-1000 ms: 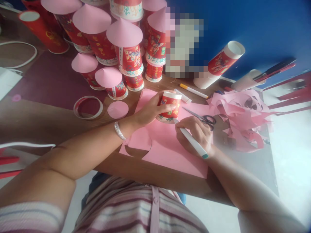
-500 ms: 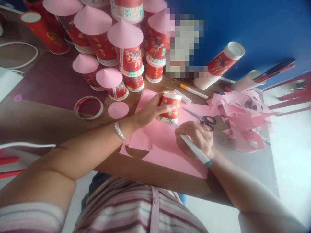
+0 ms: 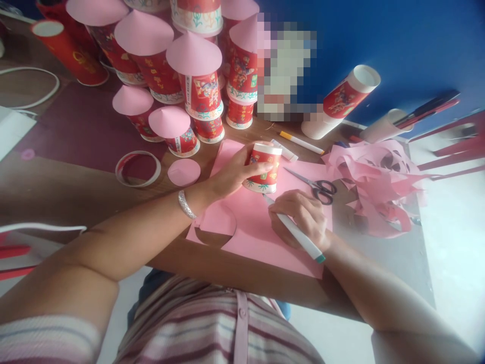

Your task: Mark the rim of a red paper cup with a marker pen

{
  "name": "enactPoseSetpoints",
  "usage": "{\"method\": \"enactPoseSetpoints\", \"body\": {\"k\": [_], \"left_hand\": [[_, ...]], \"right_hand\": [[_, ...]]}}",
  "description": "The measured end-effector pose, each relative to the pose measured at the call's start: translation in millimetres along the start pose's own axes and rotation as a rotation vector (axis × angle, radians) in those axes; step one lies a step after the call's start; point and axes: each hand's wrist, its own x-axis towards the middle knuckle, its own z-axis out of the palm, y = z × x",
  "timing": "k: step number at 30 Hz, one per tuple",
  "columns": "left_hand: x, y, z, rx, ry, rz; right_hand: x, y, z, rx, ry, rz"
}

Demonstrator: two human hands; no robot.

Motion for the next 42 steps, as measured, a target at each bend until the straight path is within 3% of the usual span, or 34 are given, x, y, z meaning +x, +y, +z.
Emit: {"method": "enactPoseSetpoints", "body": {"k": [9,18,23,42], "left_hand": [[-2.8,9.1,4.1,-0.019,0.018,-0.037],[0.2,0.1,0.8,0.025,0.028,-0.009],[0.3,-0.4,1.3,0.044,0.005,-0.01],[-1.9,1.7,2.7,0.038,0.002,-0.004]], "right_hand": [[-4.8,-3.7,6.0,0.031,0.007,0.015],[-3.0,-0.5,4.4,-0.061,0.051,0.005],[-4.3,0.9,2.4,-0.101,0.018,0.069],[-4.9,4.8,3.7,-0.114,-0.026,0.046]]}}
